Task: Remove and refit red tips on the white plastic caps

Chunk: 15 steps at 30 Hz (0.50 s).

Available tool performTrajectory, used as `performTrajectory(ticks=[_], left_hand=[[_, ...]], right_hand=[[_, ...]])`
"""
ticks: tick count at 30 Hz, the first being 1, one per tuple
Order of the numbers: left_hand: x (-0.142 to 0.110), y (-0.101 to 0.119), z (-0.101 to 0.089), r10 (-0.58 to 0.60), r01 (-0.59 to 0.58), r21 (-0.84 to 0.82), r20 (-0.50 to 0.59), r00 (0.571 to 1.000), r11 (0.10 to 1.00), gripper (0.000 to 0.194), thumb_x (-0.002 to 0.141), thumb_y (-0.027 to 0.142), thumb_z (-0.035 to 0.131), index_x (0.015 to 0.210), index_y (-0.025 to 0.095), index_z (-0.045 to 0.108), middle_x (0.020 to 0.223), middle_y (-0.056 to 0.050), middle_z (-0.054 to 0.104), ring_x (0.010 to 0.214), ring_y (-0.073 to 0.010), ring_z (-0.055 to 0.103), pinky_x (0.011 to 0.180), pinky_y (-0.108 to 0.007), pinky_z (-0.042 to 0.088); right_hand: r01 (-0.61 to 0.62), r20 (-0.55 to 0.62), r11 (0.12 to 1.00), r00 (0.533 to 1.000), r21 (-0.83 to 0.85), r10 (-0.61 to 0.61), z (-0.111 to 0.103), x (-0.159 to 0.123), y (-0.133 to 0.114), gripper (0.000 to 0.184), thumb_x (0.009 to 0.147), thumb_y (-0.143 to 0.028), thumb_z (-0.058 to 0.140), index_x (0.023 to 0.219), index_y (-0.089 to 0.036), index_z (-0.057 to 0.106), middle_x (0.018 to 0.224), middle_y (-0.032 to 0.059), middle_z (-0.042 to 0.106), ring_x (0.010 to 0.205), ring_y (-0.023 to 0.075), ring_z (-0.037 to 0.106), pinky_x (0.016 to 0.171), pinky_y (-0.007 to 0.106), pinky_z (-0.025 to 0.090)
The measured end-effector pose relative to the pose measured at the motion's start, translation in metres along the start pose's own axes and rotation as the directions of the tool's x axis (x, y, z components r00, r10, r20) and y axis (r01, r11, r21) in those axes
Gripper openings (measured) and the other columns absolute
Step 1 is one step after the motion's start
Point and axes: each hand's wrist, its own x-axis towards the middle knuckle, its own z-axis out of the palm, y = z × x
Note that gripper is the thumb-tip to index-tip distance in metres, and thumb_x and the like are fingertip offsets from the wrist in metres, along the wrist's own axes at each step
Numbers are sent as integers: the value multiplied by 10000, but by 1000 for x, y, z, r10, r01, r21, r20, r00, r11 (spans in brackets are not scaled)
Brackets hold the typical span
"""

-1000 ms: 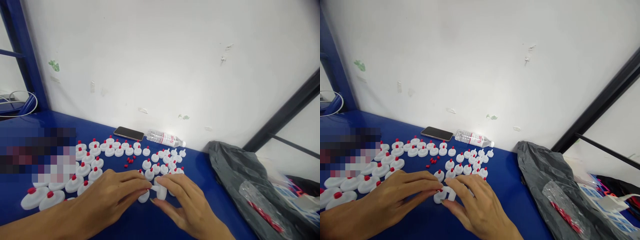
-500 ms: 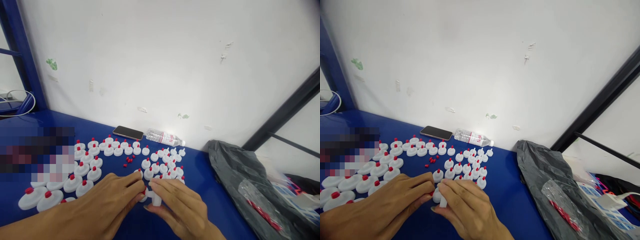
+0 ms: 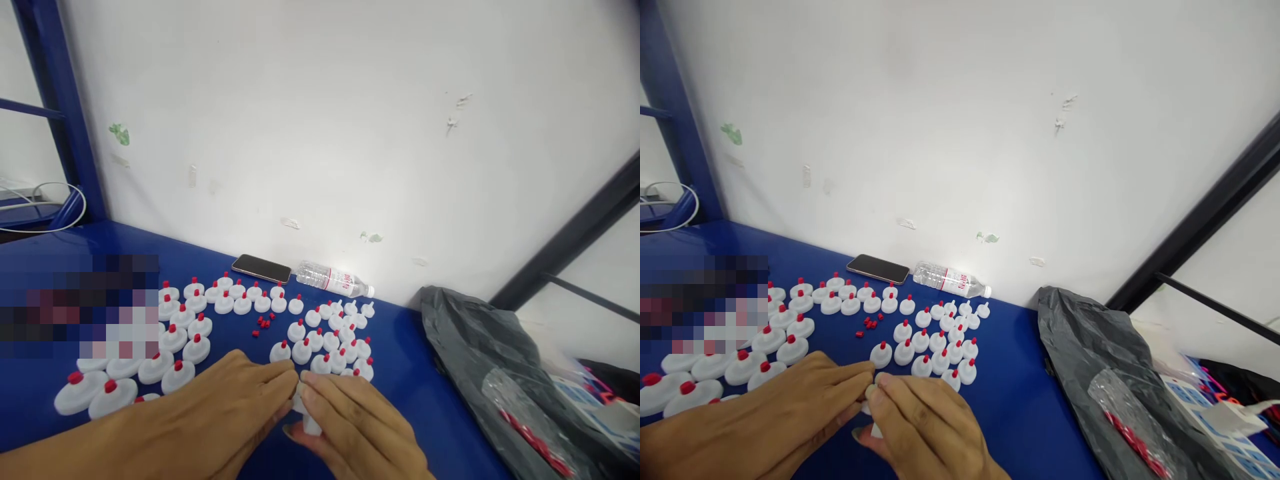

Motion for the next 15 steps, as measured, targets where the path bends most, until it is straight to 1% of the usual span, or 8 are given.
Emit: performTrajectory(ticks=[3,4,6,8,9,10,13,15], left_hand=[[13,-9,-5,-63,62,38,33,997,997,249,1082,183,366,965,259,573,875,0,749,673,-186,674,598,-345,460],[15,-15,-5,-124,119,84,53,991,989,264,1116,245,368,987,259,598,903,-5,755,718,-192,694,625,-346,467],[15,-30,-2,-269,251,197,71,961,948,272,1129,342,405,1039,260,648,959,-32,766,808,-230,722,668,-364,472],[11,-46,2,-381,351,290,51,923,890,246,1092,323,458,1048,239,685,987,-83,770,873,-295,730,672,-392,465],[9,-53,4,-416,383,316,44,908,868,226,1066,295,485,1040,225,698,994,-105,772,894,-322,734,672,-402,466],[7,-59,5,-441,402,328,49,896,855,202,1040,272,516,1025,215,709,997,-120,776,907,-343,739,672,-409,472],[1,-70,9,-491,434,354,85,867,829,128,972,240,612,985,213,736,980,-121,785,877,-353,755,669,-412,490],[-2,-74,12,-506,441,365,104,856,820,110,945,221,647,985,214,749,950,-116,780,833,-356,753,647,-408,479]], right_hand=[[5,2,999,1000,-46,-5,-1,0,15,252,1065,-136,677,1316,-136,703,1190,94,852,1116,162,817,1073,229,619],[-37,-9,997,999,-75,36,-3,-1,23,285,1057,-121,679,1339,-156,694,1220,91,844,1135,167,811,1072,246,624],[-219,-49,968,975,-125,215,-11,-7,43,298,1048,-159,695,1340,-217,695,1252,77,828,1145,192,804,1057,307,644],[-462,-116,877,886,-131,450,-23,-16,68,209,1039,-301,714,1244,-263,735,1213,67,822,1115,238,806,1019,388,664],[-596,-135,798,801,-91,583,-29,-22,81,236,1018,-399,729,1208,-260,745,1204,79,815,1095,261,805,998,419,668],[-724,-139,689,687,-42,713,-35,-29,94,300,984,-483,743,1180,-257,743,1206,83,811,1095,274,805,1007,432,659],[-844,-44,534,536,-55,843,-45,-46,125,362,917,-582,759,1039,-241,765,1071,88,845,989,314,831,913,450,668],[-874,51,479,476,-88,878,-46,-53,136,345,877,-593,776,920,-250,781,974,73,857,946,329,835,895,457,653]])
